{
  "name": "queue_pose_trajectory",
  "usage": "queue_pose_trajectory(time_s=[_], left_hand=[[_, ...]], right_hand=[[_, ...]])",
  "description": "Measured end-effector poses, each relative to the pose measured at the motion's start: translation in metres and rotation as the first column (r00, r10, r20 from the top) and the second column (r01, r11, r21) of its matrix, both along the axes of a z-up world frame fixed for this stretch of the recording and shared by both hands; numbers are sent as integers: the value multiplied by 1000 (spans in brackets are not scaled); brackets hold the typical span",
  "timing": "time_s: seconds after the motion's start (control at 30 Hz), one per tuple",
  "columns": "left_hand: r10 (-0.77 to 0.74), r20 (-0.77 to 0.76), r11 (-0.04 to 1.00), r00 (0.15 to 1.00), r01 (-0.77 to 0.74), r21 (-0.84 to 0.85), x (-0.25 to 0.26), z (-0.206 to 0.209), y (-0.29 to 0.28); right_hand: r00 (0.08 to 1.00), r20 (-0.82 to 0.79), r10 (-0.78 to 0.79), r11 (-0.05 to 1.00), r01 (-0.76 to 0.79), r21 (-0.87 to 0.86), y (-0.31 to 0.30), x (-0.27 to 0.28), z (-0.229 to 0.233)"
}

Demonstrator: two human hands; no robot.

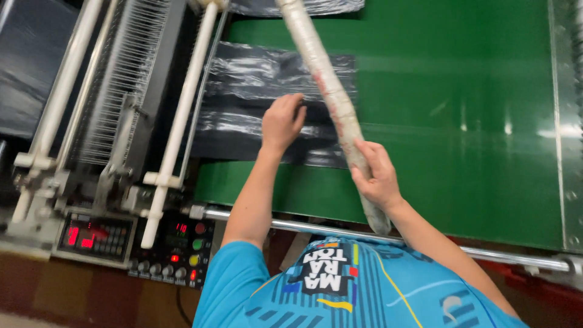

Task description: The person uses a long cylindrical tool to roll black plastic-wrapped items on a green conveyor belt. They repeatedly roll each item, then move it aside to process the next one. The items remain on the belt throughout the clip.

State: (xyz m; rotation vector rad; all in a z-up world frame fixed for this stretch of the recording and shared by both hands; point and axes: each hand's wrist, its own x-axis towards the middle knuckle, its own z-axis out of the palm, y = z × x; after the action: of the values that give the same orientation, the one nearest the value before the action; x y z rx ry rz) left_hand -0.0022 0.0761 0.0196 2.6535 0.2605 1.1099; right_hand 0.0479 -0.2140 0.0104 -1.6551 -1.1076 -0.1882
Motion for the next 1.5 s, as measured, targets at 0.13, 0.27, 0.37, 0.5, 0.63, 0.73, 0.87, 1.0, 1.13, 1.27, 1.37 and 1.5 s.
queue_pose_trajectory(time_s=[0.13,0.27,0.37,0.5,0.63,0.73,0.87,1.0,1.13,1.27,1.37,1.5], left_hand=[[7,-116,996,993,4,92,-1,-6,-10],[35,-531,999,847,-18,36,2,-5,-42],[-55,-709,998,704,52,-25,4,-3,-63],[-138,-806,985,576,163,-52,8,-11,-81],[-132,-801,977,583,213,-5,10,-21,-73],[-141,-823,978,550,208,-28,10,-22,-68],[-155,-821,971,549,237,-24,11,-25,-63],[-156,-842,970,516,243,-31,8,-3,-73],[-142,-843,969,518,249,-11,11,-6,-76],[-159,-831,971,533,238,-33,14,-12,-73],[-176,-804,971,567,234,-47,15,-19,-72],[-220,-772,965,596,246,-85,16,-21,-69]], right_hand=[[989,39,-143,990,143,-11,-8,29,-13],[931,81,-356,917,365,-160,-43,78,-30],[852,111,-511,824,523,-220,-71,99,-29],[780,80,-620,748,619,-238,-90,108,-26],[725,34,-688,692,669,-272,-91,107,-24],[705,79,-705,664,695,-275,-93,108,-28],[700,65,-711,661,697,-279,-90,105,-22],[732,106,-673,687,672,-277,-90,106,-23],[752,102,-652,697,646,-312,-93,110,-37],[760,90,-644,726,644,-243,-85,99,-20],[802,69,-594,784,596,-175,-77,86,-7],[860,86,-504,856,510,-89,-59,70,6]])
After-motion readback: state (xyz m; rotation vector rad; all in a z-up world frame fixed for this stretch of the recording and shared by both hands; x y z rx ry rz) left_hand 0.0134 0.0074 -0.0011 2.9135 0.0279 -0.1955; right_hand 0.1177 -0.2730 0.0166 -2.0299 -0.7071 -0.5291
